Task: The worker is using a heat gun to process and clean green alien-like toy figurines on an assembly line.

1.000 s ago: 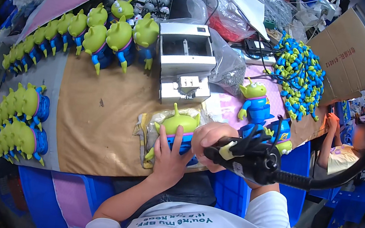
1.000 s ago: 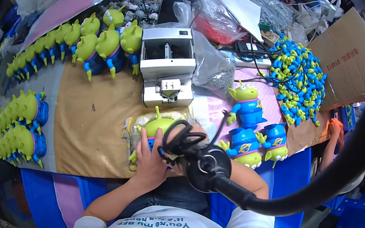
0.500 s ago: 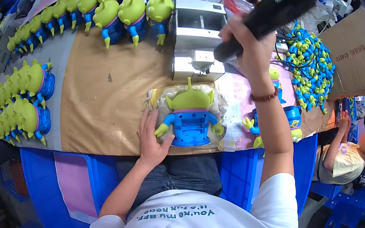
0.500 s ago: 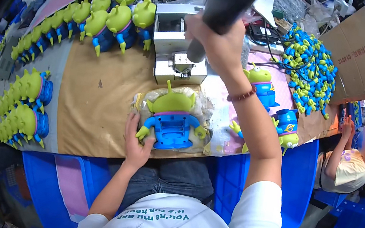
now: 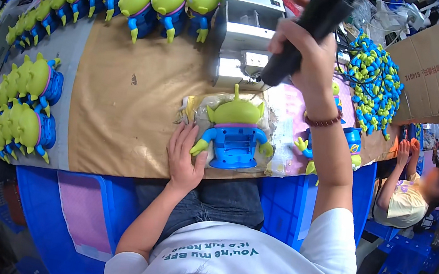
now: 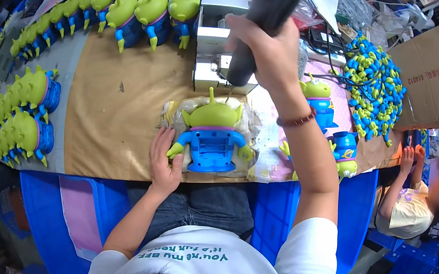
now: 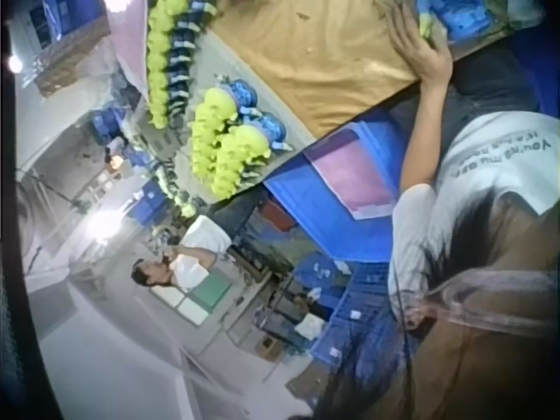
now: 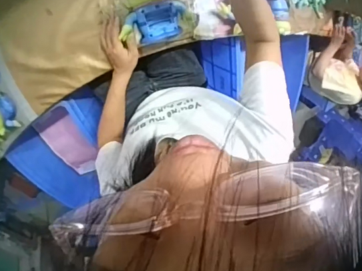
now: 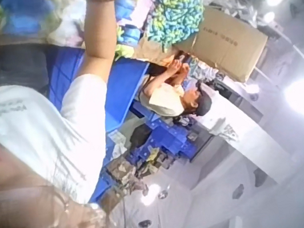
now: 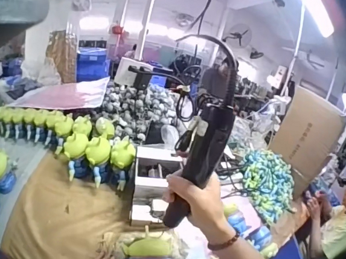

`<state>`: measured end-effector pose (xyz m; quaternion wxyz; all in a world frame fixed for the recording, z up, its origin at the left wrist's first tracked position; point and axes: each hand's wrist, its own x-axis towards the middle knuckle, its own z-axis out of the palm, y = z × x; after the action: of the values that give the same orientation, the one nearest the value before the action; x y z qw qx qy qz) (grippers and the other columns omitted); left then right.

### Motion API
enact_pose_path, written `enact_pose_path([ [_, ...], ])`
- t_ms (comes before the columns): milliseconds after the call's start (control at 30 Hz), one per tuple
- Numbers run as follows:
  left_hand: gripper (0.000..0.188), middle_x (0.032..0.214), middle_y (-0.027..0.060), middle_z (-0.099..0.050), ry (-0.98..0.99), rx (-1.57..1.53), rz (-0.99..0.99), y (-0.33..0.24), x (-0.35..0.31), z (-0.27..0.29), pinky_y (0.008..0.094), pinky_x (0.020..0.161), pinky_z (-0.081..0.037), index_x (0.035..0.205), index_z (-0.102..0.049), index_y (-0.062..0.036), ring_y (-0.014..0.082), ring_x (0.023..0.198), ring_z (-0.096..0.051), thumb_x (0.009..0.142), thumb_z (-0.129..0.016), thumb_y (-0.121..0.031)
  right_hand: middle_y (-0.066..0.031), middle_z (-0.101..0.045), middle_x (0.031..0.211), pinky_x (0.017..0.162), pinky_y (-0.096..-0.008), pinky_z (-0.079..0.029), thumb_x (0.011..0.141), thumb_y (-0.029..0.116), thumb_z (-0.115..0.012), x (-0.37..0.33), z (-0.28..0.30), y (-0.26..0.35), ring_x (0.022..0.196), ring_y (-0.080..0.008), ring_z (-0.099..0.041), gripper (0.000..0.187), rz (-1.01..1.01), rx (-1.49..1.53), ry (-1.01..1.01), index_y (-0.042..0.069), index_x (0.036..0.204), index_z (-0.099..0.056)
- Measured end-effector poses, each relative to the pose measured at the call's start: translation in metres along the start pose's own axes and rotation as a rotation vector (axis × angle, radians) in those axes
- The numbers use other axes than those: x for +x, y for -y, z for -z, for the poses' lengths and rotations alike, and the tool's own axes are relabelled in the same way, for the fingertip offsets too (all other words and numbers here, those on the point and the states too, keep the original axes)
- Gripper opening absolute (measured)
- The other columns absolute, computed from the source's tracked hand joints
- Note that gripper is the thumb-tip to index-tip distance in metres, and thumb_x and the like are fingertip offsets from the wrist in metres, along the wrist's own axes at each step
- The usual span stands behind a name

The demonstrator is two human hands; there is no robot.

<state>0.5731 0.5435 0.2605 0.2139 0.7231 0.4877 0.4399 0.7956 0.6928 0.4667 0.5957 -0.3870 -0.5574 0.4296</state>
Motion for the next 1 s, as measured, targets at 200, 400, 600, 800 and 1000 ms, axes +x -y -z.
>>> enact_pose_path([
  [200,0.047,0.138,0.0208,-0.053,-0.005,-0.002,-0.019,-0.001,0.001,0.003,0.0491,0.111,-0.031,0.136,-0.054,-0.0028,0.0425,0.134,-0.042,0.091,-0.060,-0.015,-0.0123,-0.065,0.076,0.060,-0.0312,-0.052,0.084,-0.007,-0.064,-0.053,-0.027,0.034,0.062,-0.0195,-0.064,0.049,0.039,0.264,0.088,-0.006,0.127,-0.042],
  [400,0.047,0.138,0.0206,-0.053,-0.016,-0.016,-0.028,-0.001,0.001,0.004,0.0491,0.111,-0.031,0.136,-0.055,-0.0054,0.0423,0.133,-0.044,0.090,-0.061,-0.013,-0.0088,-0.061,0.077,0.062,-0.0295,-0.053,0.083,-0.013,-0.064,-0.079,-0.039,0.023,0.066,-0.0157,-0.061,0.073,0.041,0.172,0.186,0.003,0.143,-0.026],
  [600,0.048,0.138,0.0212,-0.053,-0.004,-0.026,-0.030,-0.002,0.004,0.004,0.0493,0.111,-0.032,0.135,-0.056,-0.0052,0.0431,0.132,-0.044,0.088,-0.064,-0.012,-0.0099,-0.059,0.088,0.071,-0.0319,-0.051,0.084,-0.007,-0.067,-0.084,-0.032,-0.002,0.074,-0.0172,-0.060,0.069,0.141,0.098,0.366,0.002,0.140,-0.029],
  [800,0.046,0.137,0.0215,-0.053,-0.029,-0.048,-0.053,0.003,0.004,0.005,0.0500,0.111,-0.032,0.133,-0.057,-0.0048,0.0440,0.132,-0.043,0.089,-0.064,-0.014,-0.0085,-0.059,0.080,0.067,-0.0340,-0.051,0.083,-0.001,-0.069,-0.088,-0.033,-0.024,0.067,-0.0192,-0.060,0.045,0.389,-0.565,0.510,0.005,0.119,-0.042],
  [1000,0.043,0.136,0.0218,-0.054,-0.001,-0.053,-0.044,0.001,0.008,0.006,0.0500,0.111,-0.032,0.131,-0.059,-0.0049,0.0438,0.132,-0.043,0.090,-0.065,-0.016,-0.0078,-0.058,0.076,0.064,-0.0323,-0.049,0.081,-0.004,-0.067,-0.104,-0.025,-0.029,0.069,-0.0198,-0.059,0.017,-0.061,-0.013,0.480,0.004,0.089,-0.055],
])
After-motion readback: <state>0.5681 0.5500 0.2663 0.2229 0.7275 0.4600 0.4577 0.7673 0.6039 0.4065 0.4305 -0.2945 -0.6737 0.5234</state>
